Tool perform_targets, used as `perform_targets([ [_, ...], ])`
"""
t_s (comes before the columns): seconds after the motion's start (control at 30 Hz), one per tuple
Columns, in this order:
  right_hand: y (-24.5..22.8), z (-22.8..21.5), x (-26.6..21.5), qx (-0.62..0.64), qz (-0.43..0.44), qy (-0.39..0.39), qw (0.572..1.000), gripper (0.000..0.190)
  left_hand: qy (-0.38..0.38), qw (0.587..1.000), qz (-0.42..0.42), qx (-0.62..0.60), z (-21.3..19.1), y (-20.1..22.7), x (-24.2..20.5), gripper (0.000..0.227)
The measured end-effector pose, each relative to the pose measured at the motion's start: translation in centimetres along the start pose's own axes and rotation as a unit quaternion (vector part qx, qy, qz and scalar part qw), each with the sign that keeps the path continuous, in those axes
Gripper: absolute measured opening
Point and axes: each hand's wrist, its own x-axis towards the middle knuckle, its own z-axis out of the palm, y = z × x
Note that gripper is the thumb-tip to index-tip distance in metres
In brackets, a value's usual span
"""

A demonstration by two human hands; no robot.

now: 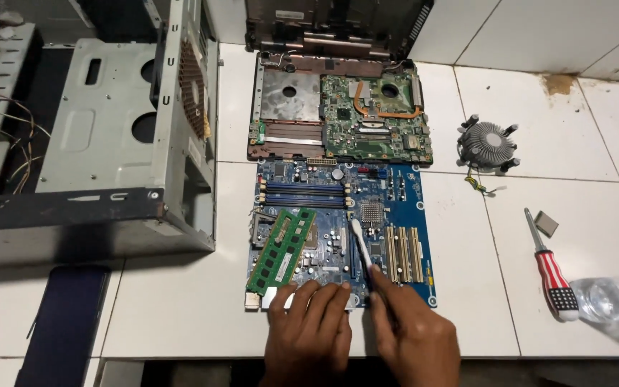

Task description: The person cleans a blue motherboard, two green RAM sticks, and a CPU fan using a toothbrush. They scrub the motherboard surface, then clean each RAM stick individually, and finally brush the fan blades and heatsink fins.

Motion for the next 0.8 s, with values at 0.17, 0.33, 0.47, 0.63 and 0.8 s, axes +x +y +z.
perform_targets([
  [0.17, -0.2, -2.2, -4.3, -0.029, 0.011, -0.039, 0.999, 0.035, 0.018, 1.000, 0.000, 0.001, 0.1, 0.1, 0.1, 0.028],
  [0.33, -0.8, -2.9, -4.3, -0.023, 0.002, -0.022, 0.999, 0.041, 0.015, 1.000, 0.009, 0.001, -0.1, 0.2, -0.1, 0.029],
  [0.47, 1.1, 0.4, -8.7, -0.090, 0.090, -0.071, 0.989, 0.054, 0.017, 1.000, 0.017, -0.010, 0.1, -0.1, -0.4, 0.031],
  [0.63, -1.7, -0.5, -6.2, -0.089, 0.036, 0.091, 0.991, 0.032, 0.015, 1.000, 0.021, -0.001, -0.2, 0.4, -0.7, 0.029],
  [0.8, 1.5, 1.2, -2.8, 0.196, 0.653, -0.332, 0.652, 0.047, 0.015, 1.000, 0.020, 0.000, 0.3, -0.1, -0.3, 0.030],
])
